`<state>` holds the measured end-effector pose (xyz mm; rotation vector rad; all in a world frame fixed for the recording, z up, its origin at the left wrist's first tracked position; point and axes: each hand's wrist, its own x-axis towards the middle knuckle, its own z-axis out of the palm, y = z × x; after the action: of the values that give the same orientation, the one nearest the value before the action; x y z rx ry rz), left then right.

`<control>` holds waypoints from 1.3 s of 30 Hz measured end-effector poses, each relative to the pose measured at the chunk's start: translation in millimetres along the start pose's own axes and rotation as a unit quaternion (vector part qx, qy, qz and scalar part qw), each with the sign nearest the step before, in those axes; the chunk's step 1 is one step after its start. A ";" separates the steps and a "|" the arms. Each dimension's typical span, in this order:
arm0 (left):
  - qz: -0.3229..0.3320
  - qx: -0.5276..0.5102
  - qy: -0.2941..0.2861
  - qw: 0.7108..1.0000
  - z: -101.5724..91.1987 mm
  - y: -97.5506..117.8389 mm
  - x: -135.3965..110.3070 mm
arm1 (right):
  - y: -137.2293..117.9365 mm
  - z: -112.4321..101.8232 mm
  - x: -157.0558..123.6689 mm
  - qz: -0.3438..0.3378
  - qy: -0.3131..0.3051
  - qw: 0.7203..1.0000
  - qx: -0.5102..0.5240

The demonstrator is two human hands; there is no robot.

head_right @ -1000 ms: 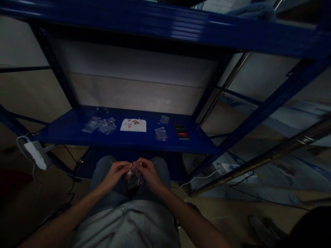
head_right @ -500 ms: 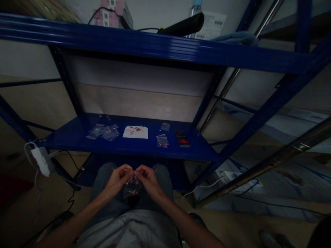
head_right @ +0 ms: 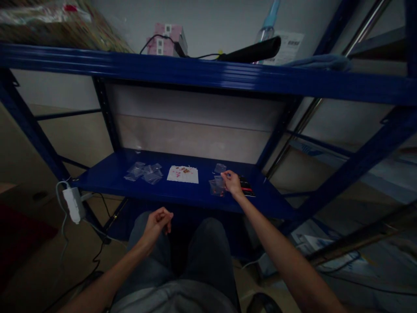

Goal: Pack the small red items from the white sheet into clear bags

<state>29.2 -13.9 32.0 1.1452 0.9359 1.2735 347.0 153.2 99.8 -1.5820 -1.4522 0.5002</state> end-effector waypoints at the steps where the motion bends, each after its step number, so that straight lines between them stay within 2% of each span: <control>1: -0.006 -0.001 -0.002 1.000 0.3 -0.8 0.4 | 5.2 0.8 10.7 -0.001 -0.004 0.996 -0.084; 2: -0.012 -0.001 -0.003 1.000 0.4 -1.5 0.8 | 9.1 2.2 19.2 -0.007 -0.011 0.985 -0.172; 4: -0.019 0.004 -0.004 1.000 0.8 -2.6 2.1 | 11.9 8.3 29.8 -0.011 -0.028 0.943 -0.330; 7: -0.024 0.017 -0.020 0.999 2.7 -6.2 5.4 | 1.9 30.5 31.1 -0.041 -0.033 0.889 -0.456; 11: -0.030 0.077 -0.048 0.995 8.7 -16.1 8.4 | -35.3 88.5 16.3 -0.177 -0.060 0.879 -0.438; 14: 0.004 0.195 -0.058 0.979 10.3 -21.4 4.5 | -66.8 144.8 9.5 -0.276 -0.112 0.878 -0.374; 16: 0.059 0.316 -0.101 0.941 8.3 -22.6 -0.8 | -84.2 182.9 12.7 -0.302 -0.135 0.883 -0.332; 17: 0.093 0.385 -0.135 0.908 6.6 -22.8 -3.8 | -91.6 201.2 16.7 -0.301 -0.144 0.889 -0.313; 20: 0.185 0.550 -0.242 0.777 1.7 -24.9 -10.7 | -108.7 250.6 33.5 -0.252 -0.158 0.921 -0.250; 21: 0.202 0.579 -0.268 0.743 0.7 -26.3 -11.9 | -112.8 264.5 39.2 -0.223 -0.160 0.936 -0.223; 23: 0.215 0.603 -0.304 0.706 -0.4 -29.7 -12.6 | -119.0 286.5 48.7 -0.162 -0.163 0.959 -0.168; 25: 0.214 0.611 -0.315 0.694 -0.7 -32.3 -12.0 | -122.6 299.6 54.9 -0.122 -0.166 0.969 -0.133; 27: 0.205 0.619 -0.308 0.692 -1.2 -32.6 -11.2 | -124.3 302.5 58.7 -0.110 -0.158 0.974 -0.118; 30: 0.195 0.631 -0.281 0.696 -3.0 -28.3 -9.8 | -124.9 287.3 62.1 -0.109 -0.121 0.982 -0.095; 32: 0.186 0.633 -0.254 0.707 -4.6 -23.5 -8.3 | -124.7 265.4 61.7 -0.112 -0.095 0.986 -0.075; 35: 0.166 0.627 -0.211 0.731 -6.1 -16.2 -5.4 | -123.1 221.9 48.8 -0.146 -0.034 0.989 -0.009; 37: 0.153 0.609 -0.174 0.758 -6.3 -12.7 -3.4 | -119.3 191.6 26.2 -0.170 0.012 0.983 0.063; 39: 0.131 0.567 -0.113 0.805 -6.4 -10.7 -1.6 | -111.1 164.4 -9.7 -0.174 0.027 0.975 0.136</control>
<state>25.2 -14.1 20.1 2.3618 1.4346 0.6567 151.7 189.1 103.9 -1.0913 -1.5072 0.4238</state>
